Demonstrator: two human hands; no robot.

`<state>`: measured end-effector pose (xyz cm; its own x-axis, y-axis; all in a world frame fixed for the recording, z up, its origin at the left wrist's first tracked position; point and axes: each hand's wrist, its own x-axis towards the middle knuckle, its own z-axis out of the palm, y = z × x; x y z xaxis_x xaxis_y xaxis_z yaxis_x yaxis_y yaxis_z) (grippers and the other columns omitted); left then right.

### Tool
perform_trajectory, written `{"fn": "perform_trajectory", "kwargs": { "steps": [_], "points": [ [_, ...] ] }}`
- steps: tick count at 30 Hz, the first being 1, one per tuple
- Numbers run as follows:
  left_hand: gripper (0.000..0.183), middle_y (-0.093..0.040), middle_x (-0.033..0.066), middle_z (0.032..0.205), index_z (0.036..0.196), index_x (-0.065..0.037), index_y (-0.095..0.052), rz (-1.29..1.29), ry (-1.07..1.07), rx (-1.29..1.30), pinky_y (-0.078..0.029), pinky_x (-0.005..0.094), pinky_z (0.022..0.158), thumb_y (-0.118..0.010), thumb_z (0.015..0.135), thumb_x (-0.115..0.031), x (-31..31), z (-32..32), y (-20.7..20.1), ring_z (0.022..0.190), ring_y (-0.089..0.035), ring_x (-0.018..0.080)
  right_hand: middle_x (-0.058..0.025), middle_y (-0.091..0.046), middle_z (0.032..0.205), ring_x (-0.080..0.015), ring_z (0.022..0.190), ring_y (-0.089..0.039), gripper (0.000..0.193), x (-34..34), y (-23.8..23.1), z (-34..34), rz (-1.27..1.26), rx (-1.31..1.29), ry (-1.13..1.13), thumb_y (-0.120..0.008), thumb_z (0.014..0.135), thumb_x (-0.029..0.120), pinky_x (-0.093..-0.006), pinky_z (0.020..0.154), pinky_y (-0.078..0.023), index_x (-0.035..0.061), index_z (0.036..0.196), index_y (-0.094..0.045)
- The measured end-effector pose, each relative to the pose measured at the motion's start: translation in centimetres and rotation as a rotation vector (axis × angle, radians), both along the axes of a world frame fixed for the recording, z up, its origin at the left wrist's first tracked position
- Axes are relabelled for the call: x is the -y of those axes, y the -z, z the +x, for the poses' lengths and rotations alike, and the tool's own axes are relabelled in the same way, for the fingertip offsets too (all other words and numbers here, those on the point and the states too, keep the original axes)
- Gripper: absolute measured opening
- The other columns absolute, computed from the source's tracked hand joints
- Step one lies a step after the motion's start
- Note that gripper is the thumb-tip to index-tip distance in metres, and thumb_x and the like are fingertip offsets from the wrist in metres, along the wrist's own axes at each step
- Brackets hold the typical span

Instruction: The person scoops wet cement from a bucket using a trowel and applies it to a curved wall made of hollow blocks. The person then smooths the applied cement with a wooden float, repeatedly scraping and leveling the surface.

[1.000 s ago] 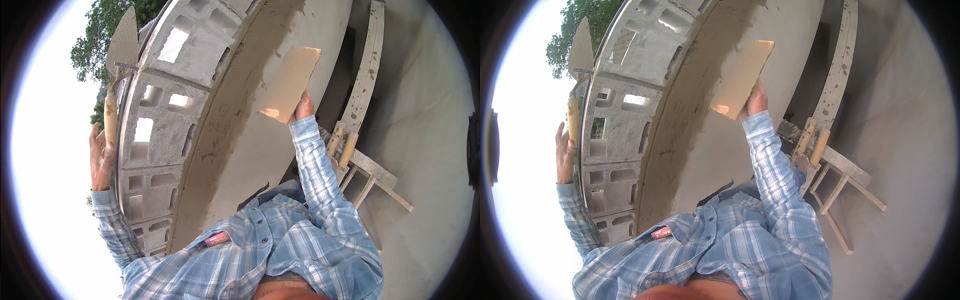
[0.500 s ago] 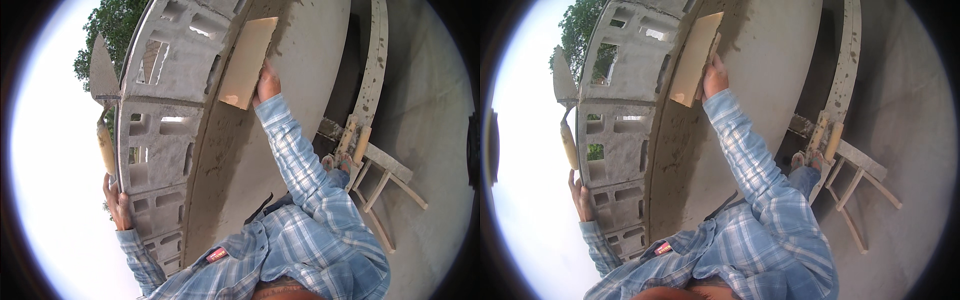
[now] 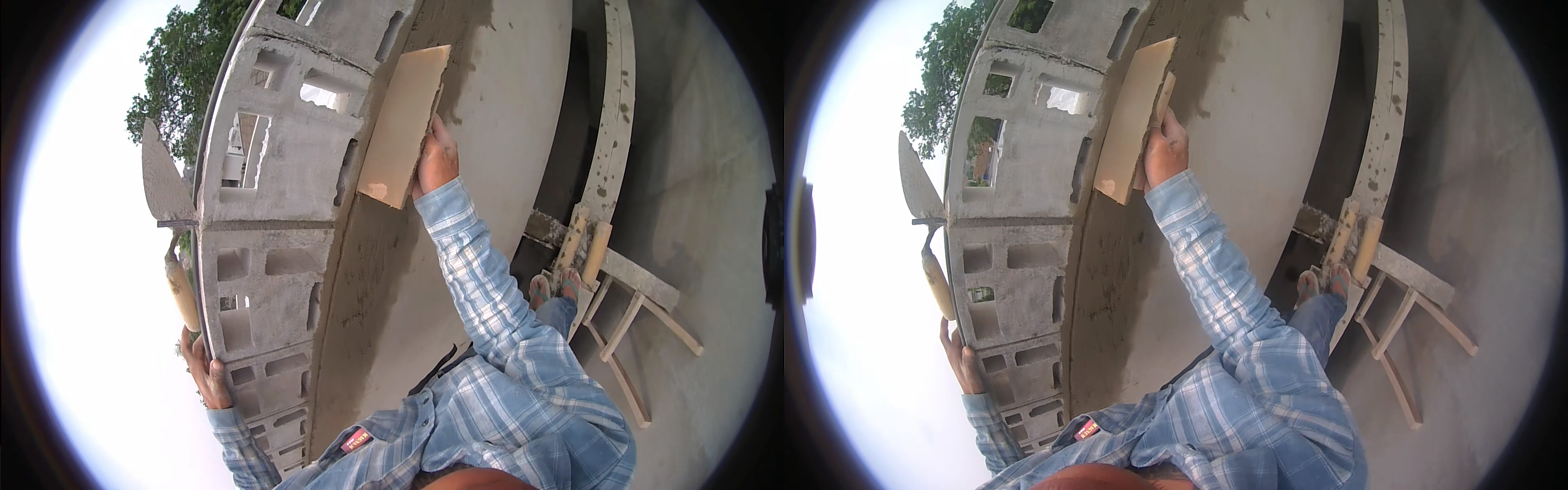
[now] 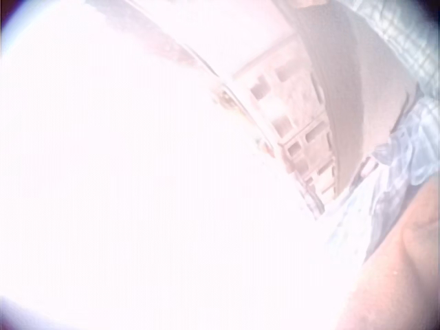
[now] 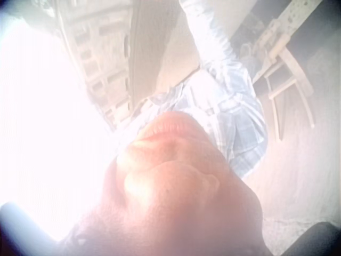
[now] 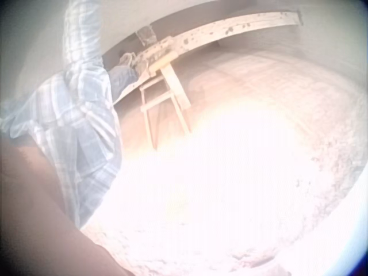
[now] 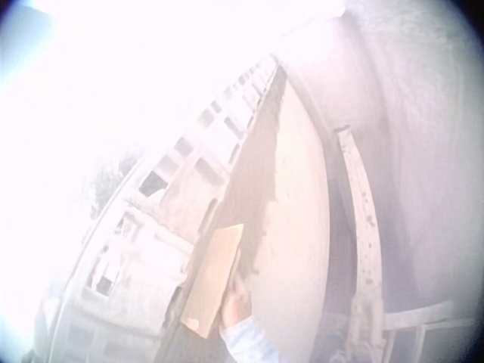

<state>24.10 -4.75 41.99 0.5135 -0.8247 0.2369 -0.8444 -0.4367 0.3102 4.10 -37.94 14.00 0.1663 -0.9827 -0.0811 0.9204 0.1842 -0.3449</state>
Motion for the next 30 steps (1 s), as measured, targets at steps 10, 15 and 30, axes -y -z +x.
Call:
{"fn": "perform_trajectory", "kwargs": {
  "steps": [10, 15, 30],
  "points": [
    [0.13, -0.058, 0.0167, 0.123, 0.153, 0.002, -0.013, -0.046, 0.016, -0.011, -0.039, 0.0409, 0.103, -0.068, 0.069, -0.081, 0.4, -0.4, 0.3, 0.119, -0.054, 0.0264, -0.0133, -0.065, 0.113, -0.0171, 0.101, -0.061, 0.035, 2.4, 0.1, -0.6, 0.004, 0.046, 0.1, -0.048, 0.101, 0.015, -0.0288, 0.09, -0.048, -0.0047, 0.129, -0.055],
    [0.128, -0.058, 0.0168, 0.124, 0.153, 0.003, -0.01, -0.022, 0.03, -0.021, -0.038, 0.0402, 0.104, -0.067, 0.071, -0.079, 0.0, -0.2, 0.0, 0.12, -0.054, 0.0263, -0.0114, -0.065, 0.105, -0.0169, 0.098, -0.061, 0.031, 2.9, 0.1, 0.8, 0.081, 0.006, 0.204, -0.047, 0.1, 0.015, -0.0288, 0.087, -0.049, -0.0052, 0.12, -0.058],
    [0.127, -0.057, 0.0182, 0.126, 0.153, 0.001, -0.011, -0.046, 0.041, -0.03, -0.039, 0.0399, 0.103, -0.067, 0.071, -0.079, 0.5, -0.3, 0.3, 0.12, -0.054, 0.0267, -0.0116, -0.066, 0.111, -0.0175, 0.101, -0.06, 0.034, 7.6, 0.3, -1.8, 0.007, 0.051, 0.132, -0.047, 0.103, 0.018, -0.03, 0.091, -0.047, -0.0033, 0.128, -0.057]
  ]
}}
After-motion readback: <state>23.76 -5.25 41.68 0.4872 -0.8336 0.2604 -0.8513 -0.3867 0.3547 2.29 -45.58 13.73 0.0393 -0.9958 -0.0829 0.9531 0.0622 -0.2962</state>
